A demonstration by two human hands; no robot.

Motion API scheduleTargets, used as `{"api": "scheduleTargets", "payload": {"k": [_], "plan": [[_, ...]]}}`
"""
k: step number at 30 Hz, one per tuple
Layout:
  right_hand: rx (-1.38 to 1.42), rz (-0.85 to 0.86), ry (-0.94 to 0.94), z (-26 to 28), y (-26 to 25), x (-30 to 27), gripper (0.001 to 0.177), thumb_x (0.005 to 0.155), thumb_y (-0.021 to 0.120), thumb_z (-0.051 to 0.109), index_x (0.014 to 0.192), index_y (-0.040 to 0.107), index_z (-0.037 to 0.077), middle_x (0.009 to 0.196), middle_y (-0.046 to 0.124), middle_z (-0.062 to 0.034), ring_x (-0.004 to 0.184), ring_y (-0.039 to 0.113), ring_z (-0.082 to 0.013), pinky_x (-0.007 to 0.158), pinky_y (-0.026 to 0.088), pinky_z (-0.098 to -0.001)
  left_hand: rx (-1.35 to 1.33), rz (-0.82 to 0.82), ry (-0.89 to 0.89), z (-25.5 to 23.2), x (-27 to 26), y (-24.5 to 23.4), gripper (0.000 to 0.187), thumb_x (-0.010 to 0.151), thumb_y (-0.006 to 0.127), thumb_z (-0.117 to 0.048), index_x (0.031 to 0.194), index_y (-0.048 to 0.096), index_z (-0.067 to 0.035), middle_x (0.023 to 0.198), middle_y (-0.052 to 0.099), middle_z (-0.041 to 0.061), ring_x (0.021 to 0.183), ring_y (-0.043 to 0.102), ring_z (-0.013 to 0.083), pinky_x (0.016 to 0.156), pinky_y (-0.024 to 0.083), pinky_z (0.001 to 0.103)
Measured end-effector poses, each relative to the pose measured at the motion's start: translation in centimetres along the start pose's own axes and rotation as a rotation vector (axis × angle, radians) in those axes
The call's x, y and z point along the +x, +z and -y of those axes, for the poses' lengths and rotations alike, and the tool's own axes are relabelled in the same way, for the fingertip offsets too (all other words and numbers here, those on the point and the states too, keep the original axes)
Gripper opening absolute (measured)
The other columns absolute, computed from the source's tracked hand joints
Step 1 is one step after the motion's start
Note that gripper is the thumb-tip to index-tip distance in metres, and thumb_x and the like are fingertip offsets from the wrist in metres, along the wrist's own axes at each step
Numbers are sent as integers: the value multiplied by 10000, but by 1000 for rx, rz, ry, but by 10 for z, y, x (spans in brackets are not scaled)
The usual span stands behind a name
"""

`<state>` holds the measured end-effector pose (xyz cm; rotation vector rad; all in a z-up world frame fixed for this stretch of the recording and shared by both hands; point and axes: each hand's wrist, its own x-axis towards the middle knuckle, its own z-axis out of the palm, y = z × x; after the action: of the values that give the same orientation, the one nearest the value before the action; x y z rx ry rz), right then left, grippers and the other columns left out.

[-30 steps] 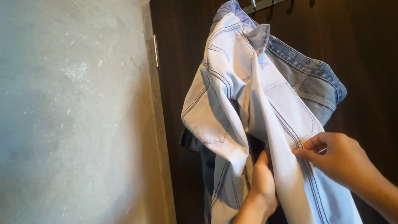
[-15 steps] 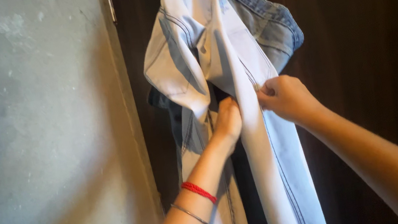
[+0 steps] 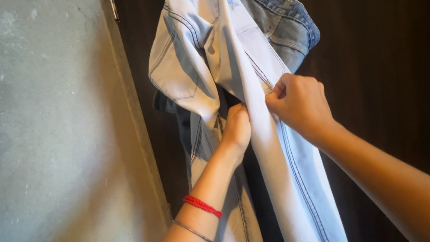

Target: The person picks up a pair of light blue jeans from a pile on the floor, shakes them out, and hangs them on a wall-mounted hook. They then pick up a pair of brown trousers, shake them out, and hang them on the same hook next to the jeans.

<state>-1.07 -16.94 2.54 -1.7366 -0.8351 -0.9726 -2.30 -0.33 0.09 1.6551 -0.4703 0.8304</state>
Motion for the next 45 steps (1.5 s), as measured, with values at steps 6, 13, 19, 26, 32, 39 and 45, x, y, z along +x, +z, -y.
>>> {"api": "scheduleTargets", "payload": {"k": [6,13,19,26,32,39,45], "plan": [[-15,-233,-48,-35,30,10,308,965,632,239,945,631,-69,812,684,-287,773,676,-422,709,523,-485,-103,-283,81,6,3,12,385,1021,491,-307,883,681,-2,796,627,25,728,551,109,663,437,268],[86,-46,164,-65,-30,42,290,985,511,262,1046,571,-16,736,705,-212,601,688,-289,561,538,-409,-68,-624,217,29,17,-18,492,1050,536,-444,817,585,-12,722,502,10,684,461,137,632,400,332],[267,118,352,-83,-9,30,401,1010,619,412,1024,648,12,722,573,-138,568,510,-198,502,434,-379,-338,-587,-6,53,-10,22,420,960,575,-433,1053,703,-44,954,728,5,906,658,125,829,507,281],[286,478,610,-100,9,10,544,946,622,547,1126,727,44,763,761,-180,649,731,-261,621,574,-369,-248,-192,-172,61,-44,13,626,776,839,-327,1272,651,5,1172,719,150,1031,676,221,907,521,330],[445,291,497,-121,23,-21,449,1021,512,475,1034,602,36,587,520,-60,459,489,-168,433,411,-345,-540,-414,-239,62,-57,25,736,695,844,-245,1338,588,5,1218,715,175,1090,698,256,935,558,378],[380,152,491,-99,13,-59,476,943,642,502,932,639,27,458,435,-40,307,371,-159,284,301,-336,-367,-510,-141,52,-68,24,774,724,853,-297,1375,525,-35,1262,689,89,1140,669,184,990,524,335],[187,220,450,-142,23,-73,539,926,658,504,769,733,-6,503,541,-61,411,501,-149,411,394,-346,-130,-322,-195,58,-77,9,686,762,834,-359,1259,689,90,1173,744,194,1009,706,246,898,549,360]]}}
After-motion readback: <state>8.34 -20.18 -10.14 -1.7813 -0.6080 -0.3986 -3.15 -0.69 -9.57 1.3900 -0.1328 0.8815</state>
